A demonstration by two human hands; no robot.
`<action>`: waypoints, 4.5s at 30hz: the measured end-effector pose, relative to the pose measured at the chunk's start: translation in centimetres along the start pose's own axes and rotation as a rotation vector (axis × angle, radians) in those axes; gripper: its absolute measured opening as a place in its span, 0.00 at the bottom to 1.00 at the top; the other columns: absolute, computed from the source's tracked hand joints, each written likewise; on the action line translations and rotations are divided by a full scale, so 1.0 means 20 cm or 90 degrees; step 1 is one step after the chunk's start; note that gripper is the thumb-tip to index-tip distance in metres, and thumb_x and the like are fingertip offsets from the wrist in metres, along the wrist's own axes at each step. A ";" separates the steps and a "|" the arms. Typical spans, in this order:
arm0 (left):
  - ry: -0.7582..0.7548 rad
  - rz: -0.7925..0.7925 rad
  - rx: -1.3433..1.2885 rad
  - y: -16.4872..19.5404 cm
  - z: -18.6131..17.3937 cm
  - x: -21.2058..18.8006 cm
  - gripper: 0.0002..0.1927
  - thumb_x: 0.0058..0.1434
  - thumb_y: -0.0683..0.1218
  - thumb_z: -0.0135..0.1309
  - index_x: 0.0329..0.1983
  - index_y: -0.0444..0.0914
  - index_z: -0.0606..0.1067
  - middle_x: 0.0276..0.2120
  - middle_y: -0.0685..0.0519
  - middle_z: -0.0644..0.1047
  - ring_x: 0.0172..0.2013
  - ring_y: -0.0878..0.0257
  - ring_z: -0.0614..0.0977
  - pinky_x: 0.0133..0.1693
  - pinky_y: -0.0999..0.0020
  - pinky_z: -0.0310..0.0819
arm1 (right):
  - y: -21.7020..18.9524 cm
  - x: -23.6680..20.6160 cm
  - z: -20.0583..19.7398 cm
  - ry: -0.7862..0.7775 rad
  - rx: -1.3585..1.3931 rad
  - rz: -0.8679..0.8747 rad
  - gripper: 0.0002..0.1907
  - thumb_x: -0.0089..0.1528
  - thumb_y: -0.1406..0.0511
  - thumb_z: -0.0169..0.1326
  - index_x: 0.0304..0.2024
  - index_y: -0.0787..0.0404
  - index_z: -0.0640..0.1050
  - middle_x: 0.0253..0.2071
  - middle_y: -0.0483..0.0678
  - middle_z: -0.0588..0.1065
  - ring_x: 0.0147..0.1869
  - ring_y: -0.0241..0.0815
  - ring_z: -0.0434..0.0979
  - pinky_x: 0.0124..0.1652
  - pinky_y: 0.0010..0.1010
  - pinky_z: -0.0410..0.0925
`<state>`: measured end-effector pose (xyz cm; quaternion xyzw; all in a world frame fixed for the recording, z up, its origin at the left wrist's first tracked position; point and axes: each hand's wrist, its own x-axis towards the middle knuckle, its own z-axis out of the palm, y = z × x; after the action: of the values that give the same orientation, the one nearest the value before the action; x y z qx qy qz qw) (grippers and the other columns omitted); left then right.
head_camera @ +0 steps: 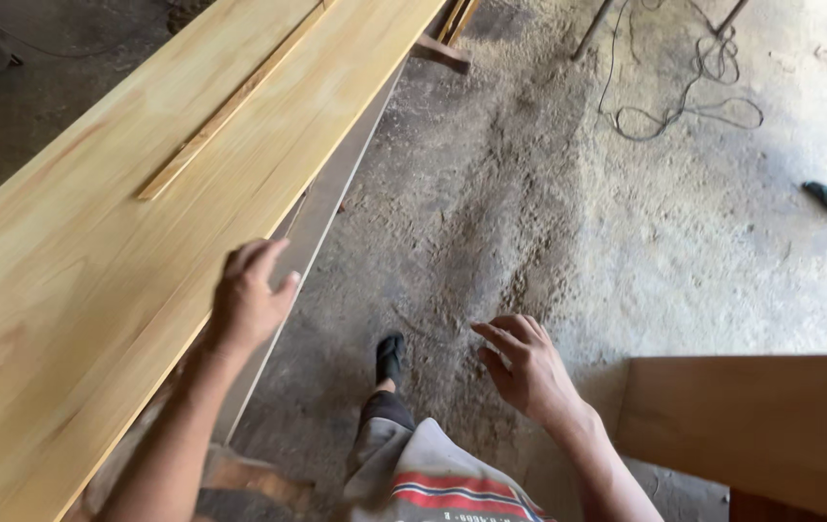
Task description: The person holds a paddle with orange wood filler and uses a small spatula to press filler into cracks and holes on a wooden board. They work along the board, scooping more filler from the paddle and smoothing it over the defects by hand.
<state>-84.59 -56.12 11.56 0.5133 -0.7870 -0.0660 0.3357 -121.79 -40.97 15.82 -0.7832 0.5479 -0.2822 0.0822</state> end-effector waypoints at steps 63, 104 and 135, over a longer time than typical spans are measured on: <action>0.266 -0.277 -0.114 -0.42 2.21 3.80 0.16 0.68 0.40 0.60 0.57 0.32 0.74 0.51 0.43 0.80 0.53 0.55 0.83 0.56 0.62 0.78 | 3.73 4.48 0.42 -0.043 0.727 0.235 0.08 0.65 0.67 0.61 0.40 0.65 0.76 0.31 0.48 0.78 0.31 0.35 0.75 0.34 0.25 0.70; 0.312 -0.308 -0.097 -0.19 2.18 4.03 0.03 0.72 0.39 0.55 0.44 0.33 0.76 0.37 0.46 0.81 0.37 0.59 0.85 0.38 0.67 0.79 | 3.01 4.32 0.66 -0.139 0.346 -0.591 0.05 0.56 0.76 0.58 0.33 0.65 0.78 0.28 0.51 0.72 0.34 0.46 0.71 0.41 0.41 0.68; 1.078 -0.533 -0.397 0.52 1.46 1.70 0.09 0.70 0.40 0.59 0.48 0.27 0.81 0.41 0.48 0.84 0.44 0.65 0.83 0.51 0.69 0.79 | 1.05 2.86 0.80 -0.765 0.576 -0.662 0.06 0.65 0.70 0.63 0.35 0.66 0.79 0.22 0.47 0.73 0.24 0.34 0.68 0.25 0.29 0.62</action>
<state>-118.34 -87.28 9.44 0.5164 0.0095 0.0053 0.8563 -116.57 -103.77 13.60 -0.8395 -0.1720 -0.0166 0.5151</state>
